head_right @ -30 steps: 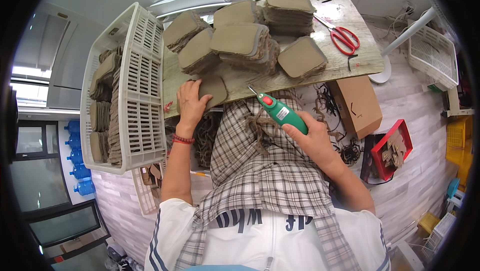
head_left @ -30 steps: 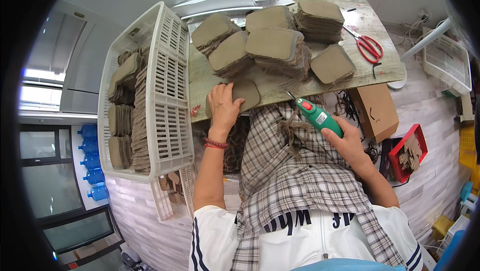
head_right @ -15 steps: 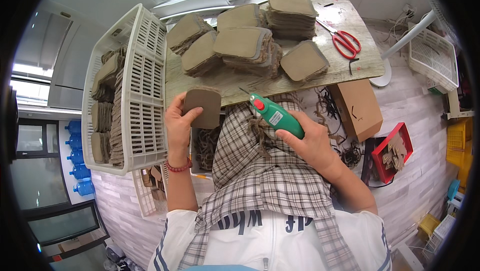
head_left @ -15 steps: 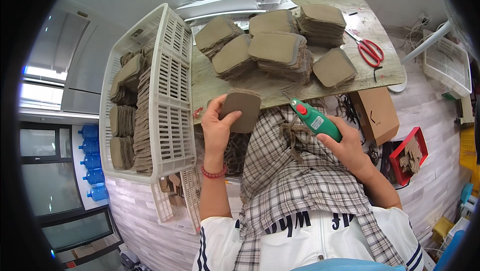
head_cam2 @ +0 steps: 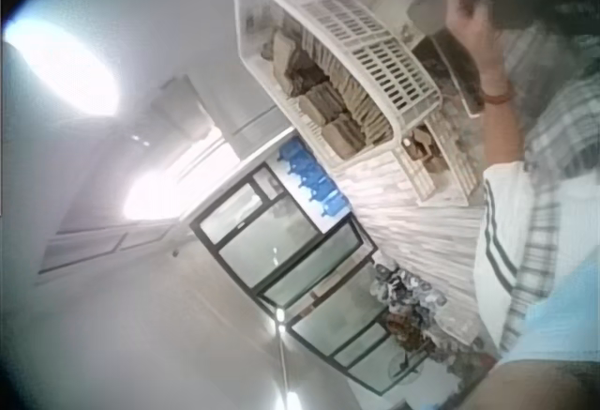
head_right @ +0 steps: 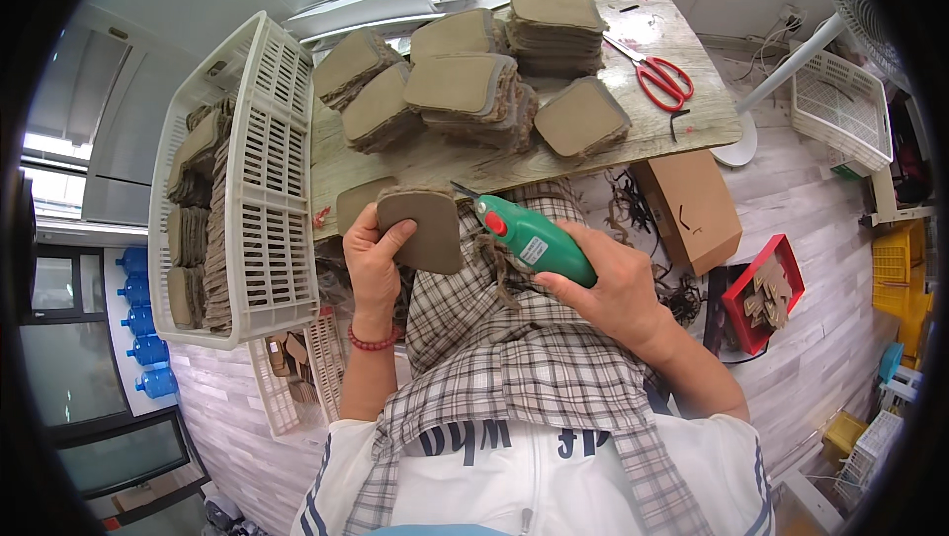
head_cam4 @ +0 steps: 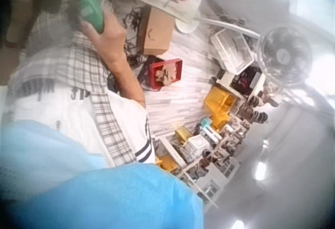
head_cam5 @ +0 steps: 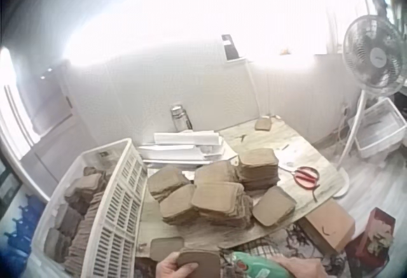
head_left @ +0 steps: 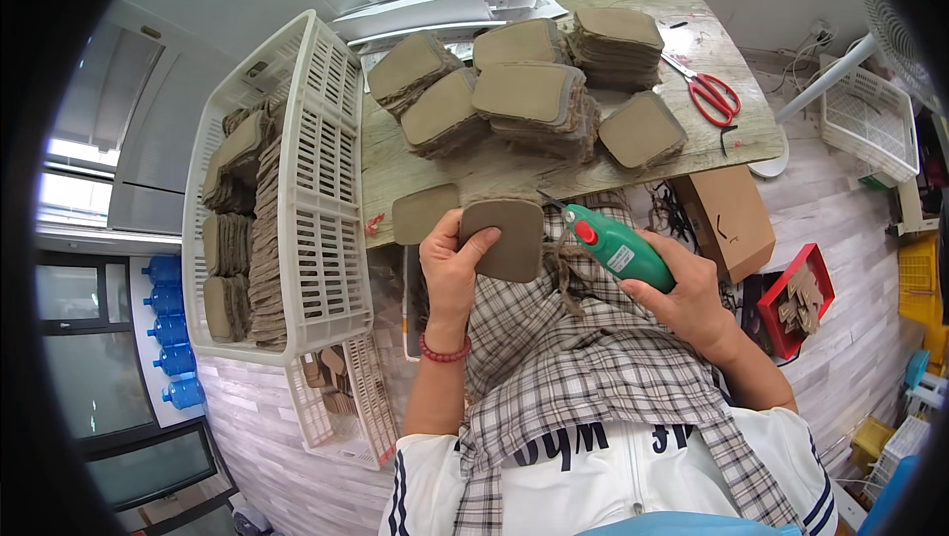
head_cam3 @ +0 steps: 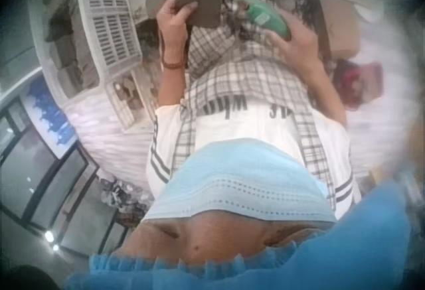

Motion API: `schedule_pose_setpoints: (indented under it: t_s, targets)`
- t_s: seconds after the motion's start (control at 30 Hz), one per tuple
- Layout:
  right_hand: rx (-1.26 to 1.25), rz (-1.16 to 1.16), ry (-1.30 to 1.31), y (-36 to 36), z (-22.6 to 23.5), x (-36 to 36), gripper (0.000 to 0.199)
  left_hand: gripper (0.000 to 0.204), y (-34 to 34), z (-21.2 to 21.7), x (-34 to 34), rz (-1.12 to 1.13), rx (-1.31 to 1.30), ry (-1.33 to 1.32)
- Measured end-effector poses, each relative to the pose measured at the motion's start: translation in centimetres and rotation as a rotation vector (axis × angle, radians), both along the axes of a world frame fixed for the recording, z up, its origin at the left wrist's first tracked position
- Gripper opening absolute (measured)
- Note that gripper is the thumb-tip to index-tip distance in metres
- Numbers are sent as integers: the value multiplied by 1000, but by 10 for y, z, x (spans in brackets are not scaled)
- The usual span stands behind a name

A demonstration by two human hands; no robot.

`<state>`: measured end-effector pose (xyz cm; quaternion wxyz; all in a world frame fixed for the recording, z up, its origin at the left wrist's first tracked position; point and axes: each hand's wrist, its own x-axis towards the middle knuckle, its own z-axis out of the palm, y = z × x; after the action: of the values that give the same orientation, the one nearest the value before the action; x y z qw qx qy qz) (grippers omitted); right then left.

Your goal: The person uses a green rotary cutter to trim excess fabric from the edges of multiple beige fabric pieces. They handle the pieces one at a time, rotate them to access different edges, and place the trimmed pieces into a white plastic basket. The person also stacks trimmed pieces on the table and organizes them in the basket.

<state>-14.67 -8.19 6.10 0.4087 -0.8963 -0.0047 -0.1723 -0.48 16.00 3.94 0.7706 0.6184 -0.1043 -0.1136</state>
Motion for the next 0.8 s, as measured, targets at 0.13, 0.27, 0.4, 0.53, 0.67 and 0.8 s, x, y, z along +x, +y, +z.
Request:
schedule_pose_setpoints:
  t_s: [0.13, 0.27, 0.4, 0.53, 0.67, 0.8]
  targets:
    - [-16, 19, 0, 0, 1, -1, 53, 14, 0, 4, 1, -50, 33, 3]
    - [-24, 39, -2, -1, 5, -1, 53, 15, 1, 2, 2, -117, 63, -21]
    - [-36, 66, 0, -4, 5, -2, 54, 16, 3, 0, 4, -186, 117, -11]
    - [-37, 101, 4, -6, 7, -1, 54, 18, 2, 7, 5, -255, 180, -9]
    - [-58, 124, -4, -6, 7, -2, 54, 20, 7, 13, 7, -346, 301, -13]
    - [-81, 148, 0, -7, 8, -1, 54, 20, 6, 22, 12, -422, 386, -10]
